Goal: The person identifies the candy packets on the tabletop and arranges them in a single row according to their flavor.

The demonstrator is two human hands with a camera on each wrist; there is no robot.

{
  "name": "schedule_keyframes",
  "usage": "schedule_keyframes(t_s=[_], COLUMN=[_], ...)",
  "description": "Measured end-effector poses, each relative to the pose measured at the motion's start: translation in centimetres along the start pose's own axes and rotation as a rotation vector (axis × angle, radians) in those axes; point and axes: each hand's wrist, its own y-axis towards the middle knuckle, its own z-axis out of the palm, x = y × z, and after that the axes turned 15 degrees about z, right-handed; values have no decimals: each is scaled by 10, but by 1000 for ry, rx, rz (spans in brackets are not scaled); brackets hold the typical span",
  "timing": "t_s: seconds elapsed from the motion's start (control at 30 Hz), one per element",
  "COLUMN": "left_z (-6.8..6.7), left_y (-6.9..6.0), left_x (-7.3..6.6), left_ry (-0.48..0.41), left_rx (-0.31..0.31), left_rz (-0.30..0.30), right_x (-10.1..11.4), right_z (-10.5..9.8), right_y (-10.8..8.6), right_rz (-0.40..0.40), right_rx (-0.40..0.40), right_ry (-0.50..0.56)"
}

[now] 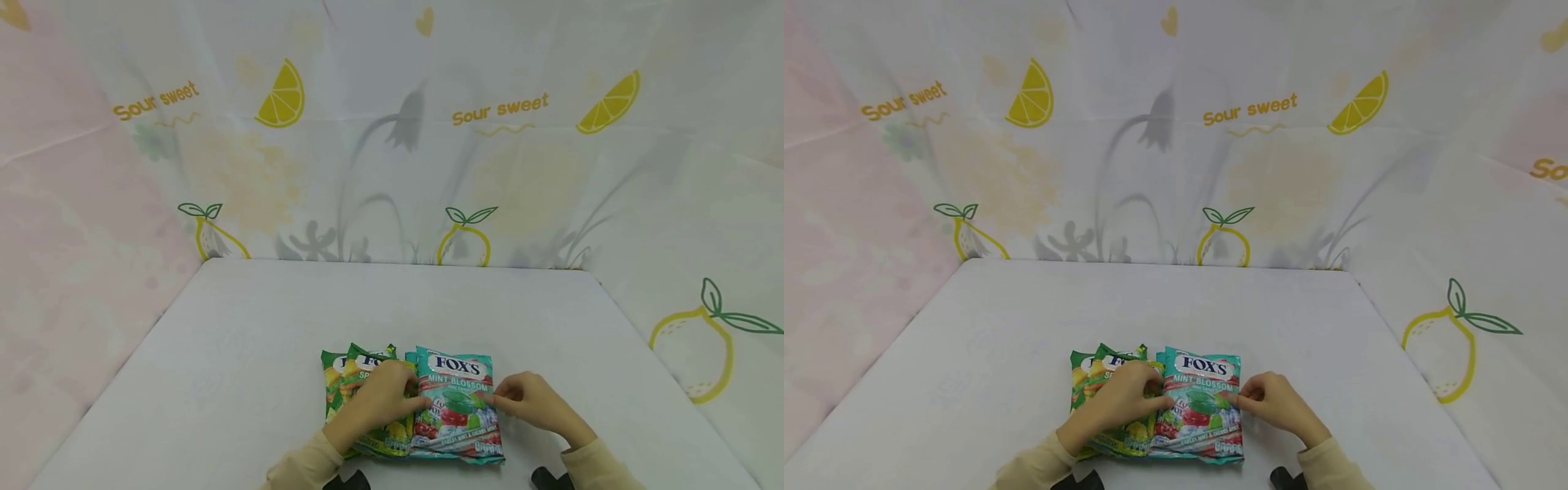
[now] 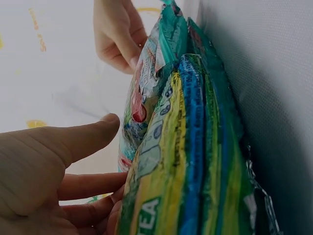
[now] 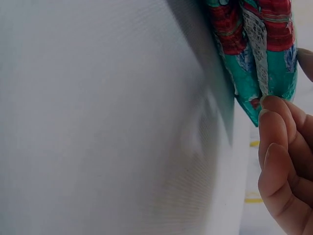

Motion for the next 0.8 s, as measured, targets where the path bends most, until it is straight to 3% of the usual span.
schedule_keyframes(t_s=[0.4, 0.67, 0.8], left_z=[5, 6, 9], left_y=[0, -3, -1], left_x=[-3, -4, -6], left_ry=[196, 165, 243], left_rx=[5, -14, 8], left_rz=[34, 58, 72], right_x=[-3, -2, -1], right_z=[4, 8, 8], right_y=[1, -1, -2], right_rz=[-29, -46, -58], right_rx=[59, 91, 92], right_ry=[50, 72, 64])
